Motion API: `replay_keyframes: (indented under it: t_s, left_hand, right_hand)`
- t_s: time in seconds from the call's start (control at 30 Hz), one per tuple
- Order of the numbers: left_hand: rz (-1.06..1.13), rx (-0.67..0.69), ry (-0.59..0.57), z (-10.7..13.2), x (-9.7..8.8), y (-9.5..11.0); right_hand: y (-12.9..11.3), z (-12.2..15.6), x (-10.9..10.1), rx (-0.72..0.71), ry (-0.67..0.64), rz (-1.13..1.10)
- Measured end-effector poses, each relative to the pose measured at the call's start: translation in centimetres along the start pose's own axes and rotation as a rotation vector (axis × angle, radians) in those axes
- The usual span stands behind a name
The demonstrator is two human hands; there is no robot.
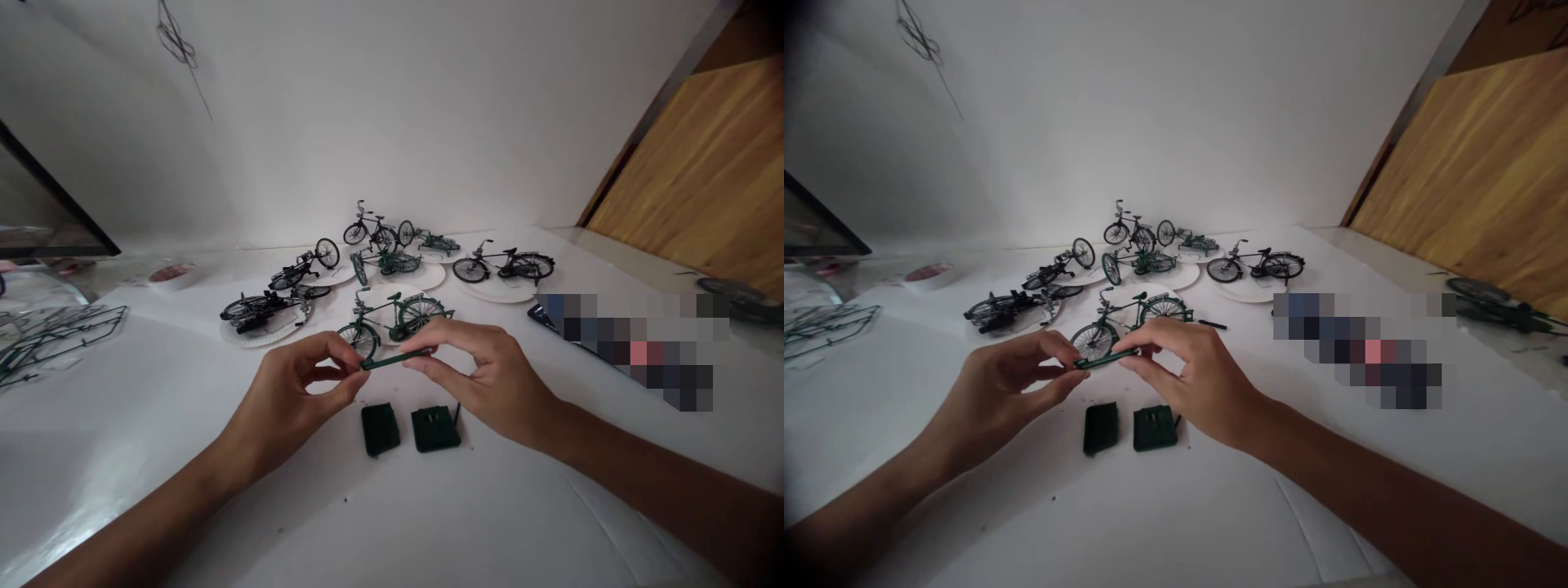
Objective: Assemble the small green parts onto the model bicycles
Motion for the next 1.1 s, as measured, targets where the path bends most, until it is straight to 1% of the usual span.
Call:
replay_keyframes:
  t_s: [0.13, 0.2, 0.3, 0.43, 0.57, 0.63, 0.73, 0.8, 0.83, 0.93, 0.97, 1.03, 1.1]
  left_hand:
    - [-0.05, -0.004, -0.095, 0.0, 0.6, 0.0]
    - [-0.087, 0.011, -0.123, 0.1, 0.8, 0.2]
    - [-0.107, 0.063, -0.114, 0.1, 0.9, 0.7]
    - [-0.061, 0.097, -0.088, 0.2, 1.2, 0.7]
    - [-0.055, 0.145, -0.084, 0.4, 1.5, 0.4]
    - [-0.113, 0.174, -0.121, 0.5, 1.3, 0.5]
    - [-0.257, 0.197, -0.181, 0.6, 0.9, 0.9]
    - [-0.374, 0.276, -0.237, 0.8, 1.2, 1.8]
    - [-0.44, 0.352, -0.284, 1.0, 1.8, 2.5]
    - [-0.654, 0.641, -0.501, 1.9, 4.8, 4.5]
    - [-0.709, 0.713, -0.566, 2.1, 5.9, 5.0]
    - [-0.783, 0.814, -0.604, 2.4, 7.4, 5.7]
    - [-0.868, 0.858, -0.582, 2.5, 8.0, 5.7]
  right_hand:
    - [0.0, 0.1, 0.2, 0.05, -0.013, -0.032]
    - [0.0, 0.2, 0.3, 0.082, -0.026, -0.068]
    - [0.0, 0.2, 0.5, 0.157, -0.046, -0.154]
    - [0.3, 0.2, 0.9, 0.287, -0.077, -0.321]
    - [0.4, 0.3, 1.5, 0.34, -0.171, -0.508]
    - [0.5, 0.4, 1.4, 0.35, -0.193, -0.526]
    - [1.2, 0.1, 0.7, 0.369, -0.137, -0.587]
    - [2.0, -0.1, 0.2, 0.378, -0.061, -0.647]
    - [2.4, -0.2, 0.1, 0.381, -0.023, -0.656]
    - [3.5, -0.3, 0.0, 0.401, 0.038, -0.566]
    - [3.7, -0.3, 0.1, 0.405, 0.045, -0.525]
    - [4.0, -0.4, 0.0, 0.399, 0.066, -0.456]
    - [4.2, -0.4, -0.3, 0.393, 0.128, -0.437]
Point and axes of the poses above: each hand's wrist, its own z-axis away from the middle knuckle, its own x-axis out of the palm, y = z × x, the point moved 4 cm from there along -z, towards the middle knuckle, and after that the axes turned 6 degrees about z, right-handed, at the moved point
